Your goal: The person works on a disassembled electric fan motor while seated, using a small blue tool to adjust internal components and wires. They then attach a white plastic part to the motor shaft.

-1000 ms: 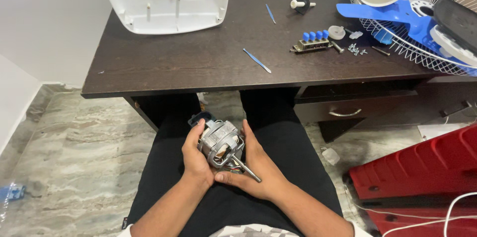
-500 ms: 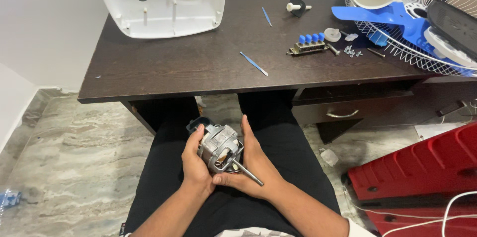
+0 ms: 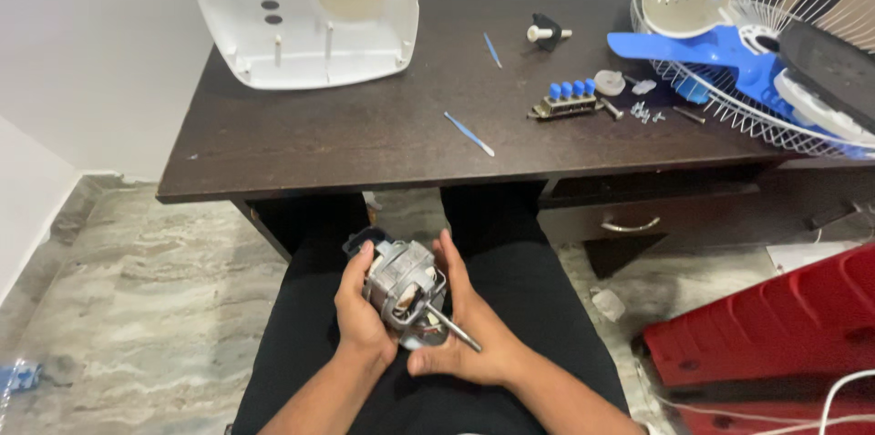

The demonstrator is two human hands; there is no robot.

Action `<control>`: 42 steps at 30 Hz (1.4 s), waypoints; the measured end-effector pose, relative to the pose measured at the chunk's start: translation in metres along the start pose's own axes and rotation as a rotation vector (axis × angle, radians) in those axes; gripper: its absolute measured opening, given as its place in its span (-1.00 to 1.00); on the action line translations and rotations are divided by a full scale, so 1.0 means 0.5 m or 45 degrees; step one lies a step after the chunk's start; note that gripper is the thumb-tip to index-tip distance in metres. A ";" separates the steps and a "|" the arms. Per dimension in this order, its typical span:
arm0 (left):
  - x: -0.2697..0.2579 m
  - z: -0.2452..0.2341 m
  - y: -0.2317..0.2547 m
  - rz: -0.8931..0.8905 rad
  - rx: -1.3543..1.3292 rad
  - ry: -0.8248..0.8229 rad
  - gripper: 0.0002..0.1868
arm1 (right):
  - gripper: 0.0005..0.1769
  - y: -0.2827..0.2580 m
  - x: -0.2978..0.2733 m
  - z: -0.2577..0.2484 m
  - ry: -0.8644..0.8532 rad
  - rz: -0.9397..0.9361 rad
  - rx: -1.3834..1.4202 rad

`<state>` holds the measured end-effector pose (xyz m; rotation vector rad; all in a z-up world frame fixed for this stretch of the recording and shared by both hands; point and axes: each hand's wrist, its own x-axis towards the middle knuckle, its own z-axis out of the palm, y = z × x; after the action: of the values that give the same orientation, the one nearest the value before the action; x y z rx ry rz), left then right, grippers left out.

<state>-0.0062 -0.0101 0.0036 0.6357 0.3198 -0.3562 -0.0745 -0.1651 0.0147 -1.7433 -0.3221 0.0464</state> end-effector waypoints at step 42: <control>0.023 -0.023 0.016 -0.163 0.299 -0.370 -0.24 | -0.58 -0.217 0.506 -0.446 0.571 0.390 -1.682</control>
<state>0.0056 0.0004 -0.0054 0.7840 0.0400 -0.6074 0.1944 -0.3002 0.2015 -3.0066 0.3617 -0.4216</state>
